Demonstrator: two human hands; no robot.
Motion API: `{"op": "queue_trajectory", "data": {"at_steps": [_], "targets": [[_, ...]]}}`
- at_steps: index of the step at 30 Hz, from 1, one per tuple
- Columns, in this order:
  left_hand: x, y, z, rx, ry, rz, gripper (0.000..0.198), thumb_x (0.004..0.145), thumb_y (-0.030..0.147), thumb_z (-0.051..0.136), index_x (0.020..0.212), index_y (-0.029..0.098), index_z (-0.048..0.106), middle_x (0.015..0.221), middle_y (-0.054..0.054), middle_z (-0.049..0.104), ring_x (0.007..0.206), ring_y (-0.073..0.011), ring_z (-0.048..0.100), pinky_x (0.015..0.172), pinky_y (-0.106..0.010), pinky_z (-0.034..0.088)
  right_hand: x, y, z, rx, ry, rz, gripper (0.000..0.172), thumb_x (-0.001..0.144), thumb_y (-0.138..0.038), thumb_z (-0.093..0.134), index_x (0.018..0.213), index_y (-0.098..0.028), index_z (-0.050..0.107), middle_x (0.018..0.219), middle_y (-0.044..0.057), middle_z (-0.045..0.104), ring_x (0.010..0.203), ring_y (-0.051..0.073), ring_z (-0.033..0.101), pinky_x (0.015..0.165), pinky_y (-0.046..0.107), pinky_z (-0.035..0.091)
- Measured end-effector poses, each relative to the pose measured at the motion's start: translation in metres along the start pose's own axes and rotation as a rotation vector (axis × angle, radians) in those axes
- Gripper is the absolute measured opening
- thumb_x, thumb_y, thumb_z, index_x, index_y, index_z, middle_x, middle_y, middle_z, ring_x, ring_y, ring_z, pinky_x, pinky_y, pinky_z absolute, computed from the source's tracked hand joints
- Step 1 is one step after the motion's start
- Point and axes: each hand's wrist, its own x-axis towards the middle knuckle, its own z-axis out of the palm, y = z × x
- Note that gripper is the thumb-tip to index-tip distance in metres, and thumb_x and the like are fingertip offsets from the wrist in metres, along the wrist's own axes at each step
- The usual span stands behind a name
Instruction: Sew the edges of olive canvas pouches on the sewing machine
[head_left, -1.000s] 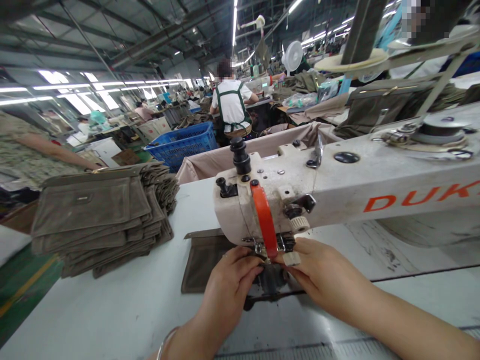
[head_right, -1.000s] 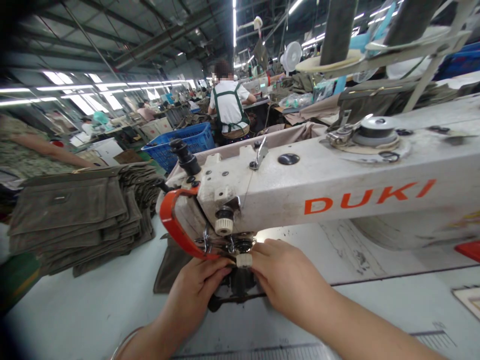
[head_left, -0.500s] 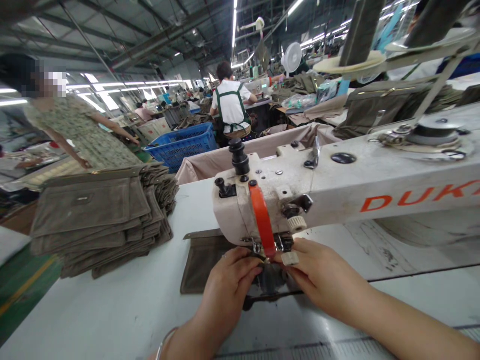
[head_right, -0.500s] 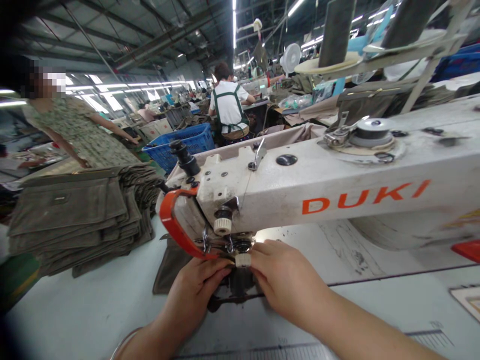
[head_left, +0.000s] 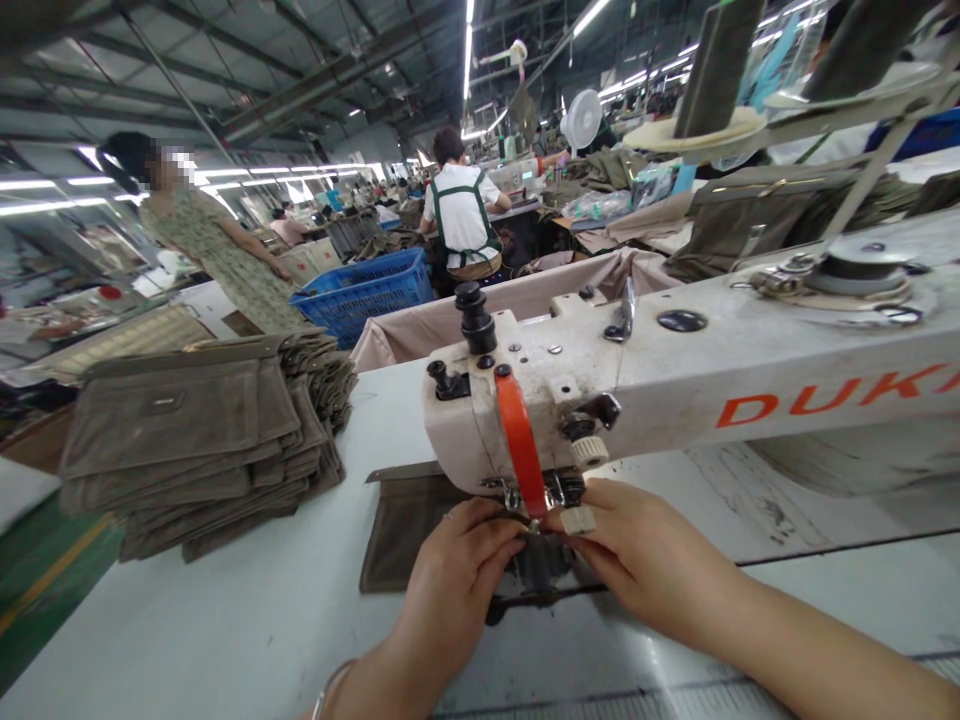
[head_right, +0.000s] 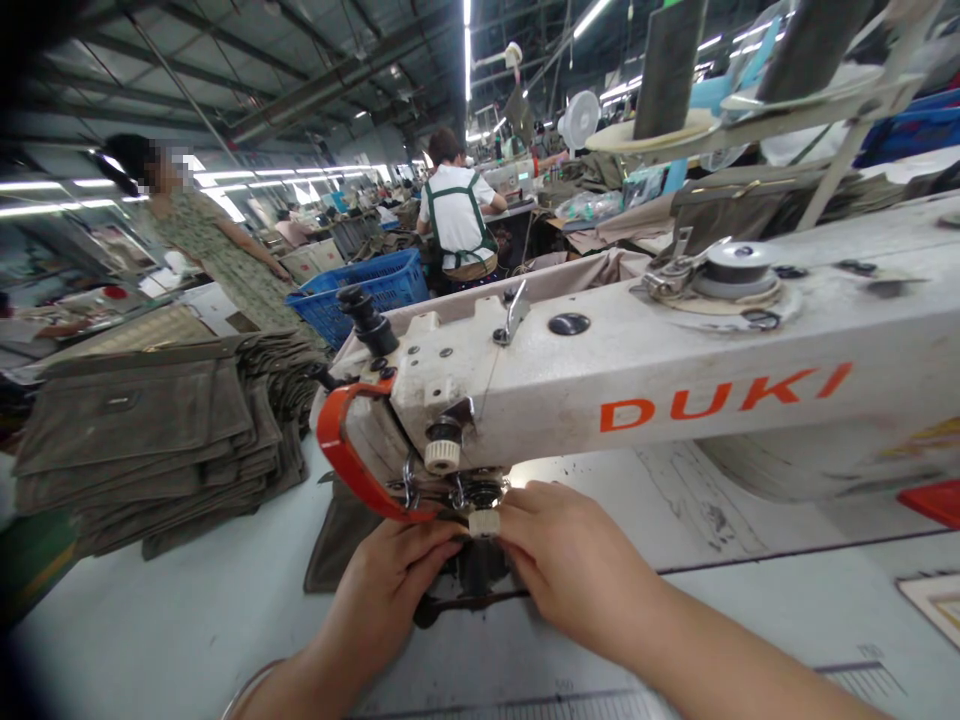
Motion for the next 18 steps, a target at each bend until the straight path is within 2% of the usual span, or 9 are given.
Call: {"op": "queue_trajectory", "data": {"at_steps": [4,12,15,18], "targets": [[-0.0007,0.0002,-0.0001,0.006,0.003,-0.005,0.018,0.095,0.021,0.055,0.103,0.026,0.070,0.107,-0.001,0.067,0.101,-0.0169,0.062,0.092,-0.028,0.048,-0.0002,0.0003,0.0006,0.000,-0.008,0.026,0.026,0.090,-0.011,0.047,0.097,-0.024,0.068,0.086,0.005,0.064,0.088,0.022,0.060,0.075,0.032,0.048],[0.0004,-0.0017,0.0011,0.056,0.001,0.016,0.019,0.094,0.020,0.056,0.104,0.026,0.071,0.107,-0.002,0.068,0.101,-0.0183,0.062,0.092,-0.031,0.050,-0.0006,0.0016,0.0064,0.057,-0.020,-0.012,0.036,0.090,-0.009,0.047,0.116,-0.028,0.063,0.097,0.005,0.063,0.097,0.024,0.057,0.083,0.038,0.046],[-0.0002,-0.0029,0.0007,0.055,0.003,0.011,0.020,0.093,0.020,0.058,0.106,0.027,0.072,0.107,-0.002,0.069,0.101,-0.0185,0.063,0.091,-0.031,0.051,-0.0012,0.0049,0.0059,0.182,-0.015,-0.039,0.035,0.092,-0.009,0.047,0.116,-0.030,0.063,0.103,0.003,0.063,0.098,0.021,0.056,0.084,0.035,0.045],[-0.0010,-0.0031,-0.0005,0.063,0.006,0.000,0.020,0.091,0.020,0.060,0.105,0.027,0.073,0.107,-0.002,0.070,0.101,-0.0194,0.064,0.091,-0.032,0.052,-0.0025,0.0085,0.0024,0.311,0.016,-0.010,0.030,0.095,-0.011,0.045,0.112,-0.028,0.063,0.099,0.003,0.063,0.095,0.018,0.057,0.083,0.031,0.045]]}}
